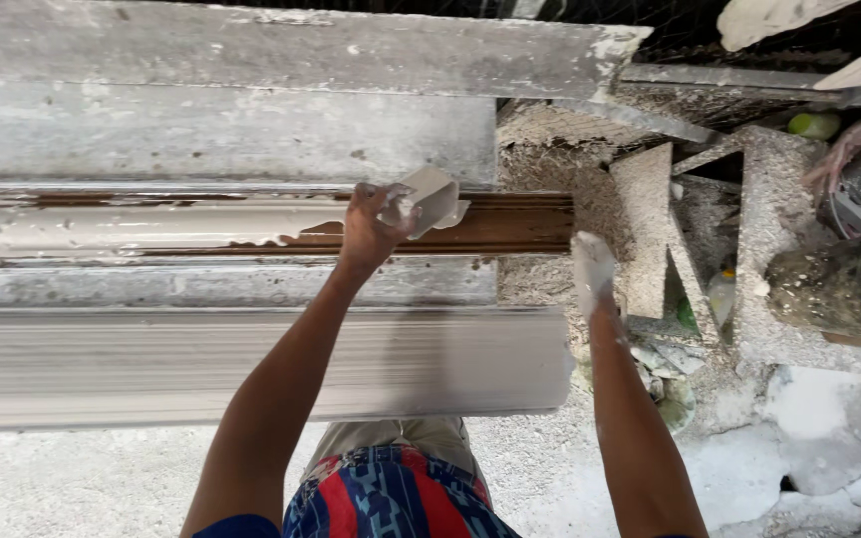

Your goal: The person mixes a white paste in a bucket, then uses a small container to scoop and pour the paste onto a long decorative molding. They spread the paste along the molding with their hands and later apply a bundle of white fibers over the wet surface.

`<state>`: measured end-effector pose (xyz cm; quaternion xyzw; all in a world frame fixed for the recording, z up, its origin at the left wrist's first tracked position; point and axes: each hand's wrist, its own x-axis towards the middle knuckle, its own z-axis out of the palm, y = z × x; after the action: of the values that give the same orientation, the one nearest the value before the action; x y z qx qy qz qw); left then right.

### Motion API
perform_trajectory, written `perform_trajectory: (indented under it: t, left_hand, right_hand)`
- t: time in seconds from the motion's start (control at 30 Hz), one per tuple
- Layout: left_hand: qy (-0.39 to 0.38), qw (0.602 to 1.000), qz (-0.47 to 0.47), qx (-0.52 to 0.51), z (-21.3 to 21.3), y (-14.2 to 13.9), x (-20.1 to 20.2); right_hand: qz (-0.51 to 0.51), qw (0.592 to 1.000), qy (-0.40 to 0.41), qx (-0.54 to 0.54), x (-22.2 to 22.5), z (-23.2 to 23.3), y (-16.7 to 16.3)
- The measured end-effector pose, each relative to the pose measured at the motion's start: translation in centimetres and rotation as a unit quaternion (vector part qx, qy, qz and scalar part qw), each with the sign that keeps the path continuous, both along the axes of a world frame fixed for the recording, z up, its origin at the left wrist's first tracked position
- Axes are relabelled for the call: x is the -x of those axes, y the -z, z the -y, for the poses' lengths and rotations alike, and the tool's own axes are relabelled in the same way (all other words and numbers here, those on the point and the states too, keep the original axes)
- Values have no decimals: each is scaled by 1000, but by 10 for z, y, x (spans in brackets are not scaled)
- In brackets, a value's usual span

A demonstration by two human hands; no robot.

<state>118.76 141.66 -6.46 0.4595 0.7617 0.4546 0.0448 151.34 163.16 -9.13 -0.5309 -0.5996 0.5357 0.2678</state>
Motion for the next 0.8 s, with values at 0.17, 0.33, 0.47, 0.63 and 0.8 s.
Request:
perform_trajectory:
  t: [0.17,0.33,0.47,0.63,0.8]
  left_hand:
    - [16,996,88,18,-58,7,-59]
    - [41,994,82,64,-105,15,-104]
    - [30,998,43,18,-120,18,-134]
    - [18,999,27,20,-104,13,-139]
    - [-45,997,-2,59,-52,-7,-112]
  right_hand:
    - [19,995,-83,50,18,-16,-4]
    - [-10,994,-45,103,27,-16,-5]
    - [-22,996,-69,41,22,-11,3]
    - [60,995,-65,-54,17,2,13]
    - [118,986,-41,-115,21,17,18]
